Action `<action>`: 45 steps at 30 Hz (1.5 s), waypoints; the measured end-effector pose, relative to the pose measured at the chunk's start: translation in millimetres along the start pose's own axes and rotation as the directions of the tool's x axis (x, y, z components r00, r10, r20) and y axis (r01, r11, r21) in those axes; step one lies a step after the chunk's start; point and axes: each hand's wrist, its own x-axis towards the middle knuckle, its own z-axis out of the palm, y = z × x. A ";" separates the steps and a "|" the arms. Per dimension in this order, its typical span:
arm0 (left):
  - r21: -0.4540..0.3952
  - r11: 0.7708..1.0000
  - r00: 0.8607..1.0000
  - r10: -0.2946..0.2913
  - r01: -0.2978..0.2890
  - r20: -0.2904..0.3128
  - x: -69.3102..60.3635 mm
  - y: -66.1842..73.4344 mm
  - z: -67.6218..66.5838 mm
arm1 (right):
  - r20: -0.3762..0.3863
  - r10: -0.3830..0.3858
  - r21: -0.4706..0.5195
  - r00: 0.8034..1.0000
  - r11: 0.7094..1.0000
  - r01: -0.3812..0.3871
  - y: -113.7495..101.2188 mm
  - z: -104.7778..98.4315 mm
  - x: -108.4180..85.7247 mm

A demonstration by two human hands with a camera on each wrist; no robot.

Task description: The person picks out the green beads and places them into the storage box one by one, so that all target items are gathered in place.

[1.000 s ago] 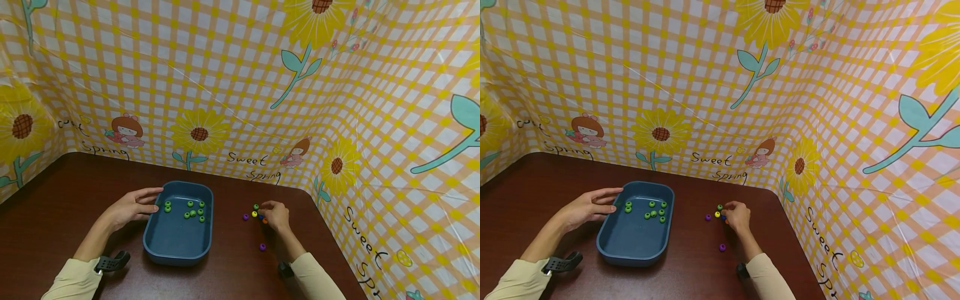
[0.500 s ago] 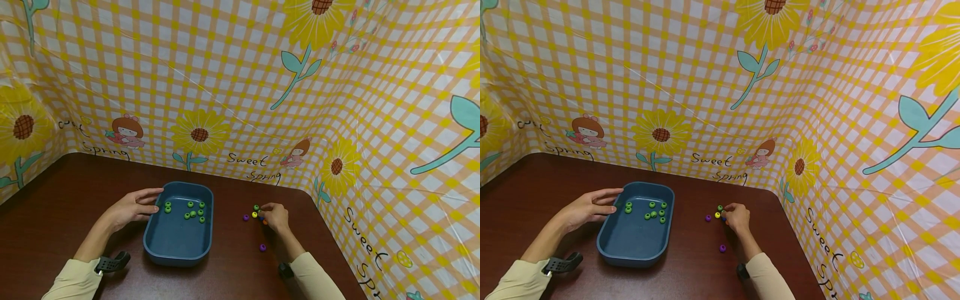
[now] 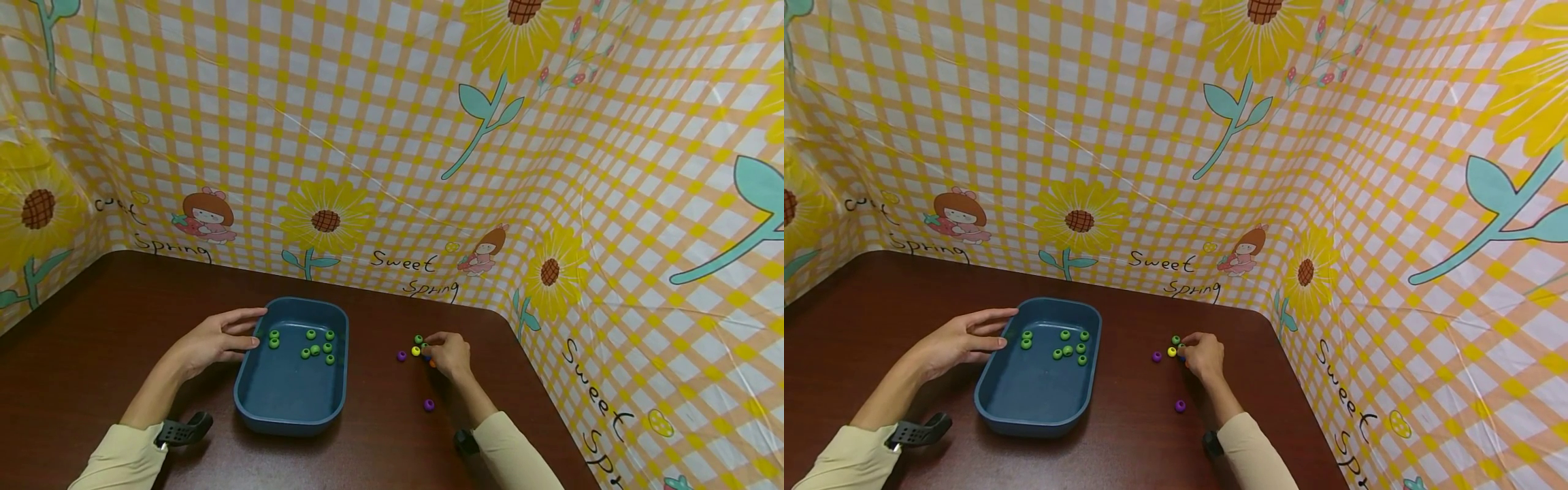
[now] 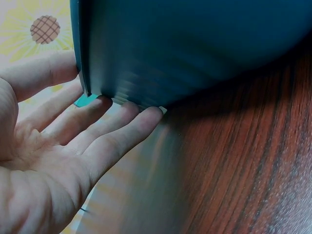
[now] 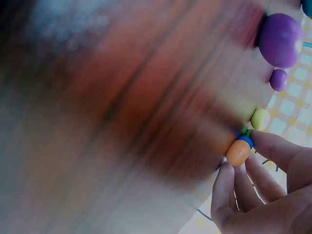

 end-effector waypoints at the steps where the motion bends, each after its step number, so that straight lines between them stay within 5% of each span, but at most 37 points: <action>1: 0.002 1.000 1.000 0.004 -0.004 0.002 0.1 -0.3 -0.1 | -0.002 0.000 -0.004 1.000 1.000 0.000 0.1 0.4 0.0; 15: -0.004 1.000 1.000 0.011 -0.011 0.016 0.4 0.4 -0.8 | -0.005 0.009 0.034 1.000 0.999 -0.009 -8.4 -5.2 -1.8; 45: -0.006 1.000 1.000 0.010 -0.010 0.016 -0.8 -0.6 -0.4 | -0.051 -0.205 0.111 0.977 0.972 0.209 -72.8 5.1 -8.2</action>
